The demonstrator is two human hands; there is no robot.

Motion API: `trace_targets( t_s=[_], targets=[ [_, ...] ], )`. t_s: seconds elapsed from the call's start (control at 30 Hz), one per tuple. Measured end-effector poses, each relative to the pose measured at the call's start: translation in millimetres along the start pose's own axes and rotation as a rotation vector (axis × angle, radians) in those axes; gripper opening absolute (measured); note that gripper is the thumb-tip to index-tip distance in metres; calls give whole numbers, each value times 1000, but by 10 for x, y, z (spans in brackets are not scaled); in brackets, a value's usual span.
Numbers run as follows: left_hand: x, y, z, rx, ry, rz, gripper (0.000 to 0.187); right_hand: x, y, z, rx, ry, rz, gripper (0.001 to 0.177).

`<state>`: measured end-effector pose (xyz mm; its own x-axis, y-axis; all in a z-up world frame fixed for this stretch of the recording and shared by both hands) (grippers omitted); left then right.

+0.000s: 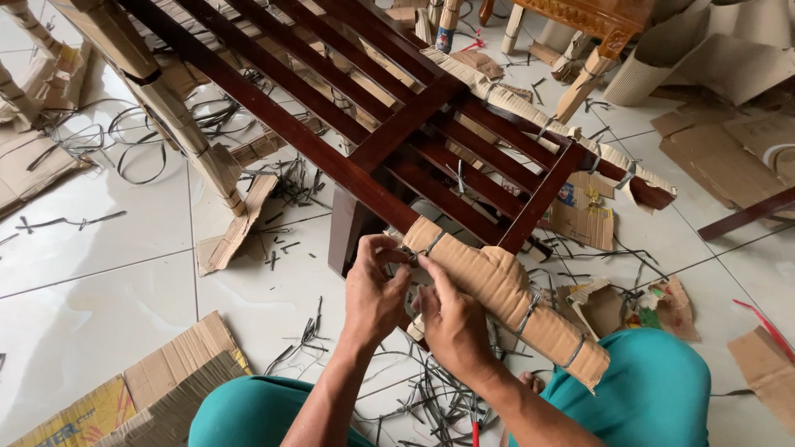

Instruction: Wrapping a wooden chair with cardboard and securing it with plastic straps for shipping or storage.

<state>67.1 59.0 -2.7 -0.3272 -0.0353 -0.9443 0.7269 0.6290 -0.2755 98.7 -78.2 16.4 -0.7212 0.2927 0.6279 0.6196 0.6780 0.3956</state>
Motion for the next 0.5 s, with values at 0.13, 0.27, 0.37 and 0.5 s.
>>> trace_targets(
  t_s=[0.13, 0.27, 0.37, 0.5],
  targets=[
    [-120, -76, 41, 110, 28, 87, 32, -62, 52, -56, -59, 143, 143, 42],
    [-150, -99, 39, 106, 85, 153, 35, -68, 54, -82, -105, 111, 144, 37],
    [-125, -91, 44, 103, 109, 183, 33, 80, 88, -134, -91, -25, 30, 37],
    [-89, -73, 20, 90, 96, 155, 35, 113, 144, -65, -46, -110, -68, 32]
  ],
)
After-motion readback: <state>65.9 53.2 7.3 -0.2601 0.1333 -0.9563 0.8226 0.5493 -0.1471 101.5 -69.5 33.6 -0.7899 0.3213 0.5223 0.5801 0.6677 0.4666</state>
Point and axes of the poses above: each hand's wrist, its own y-axis towards the middle knuckle, its own z-axis out of the palm, x = y × z, the point moved 9 cm from there along y, towards the middle knuckle, and after that the axes turned 12 degrees about -z, right-handed, at the moved point
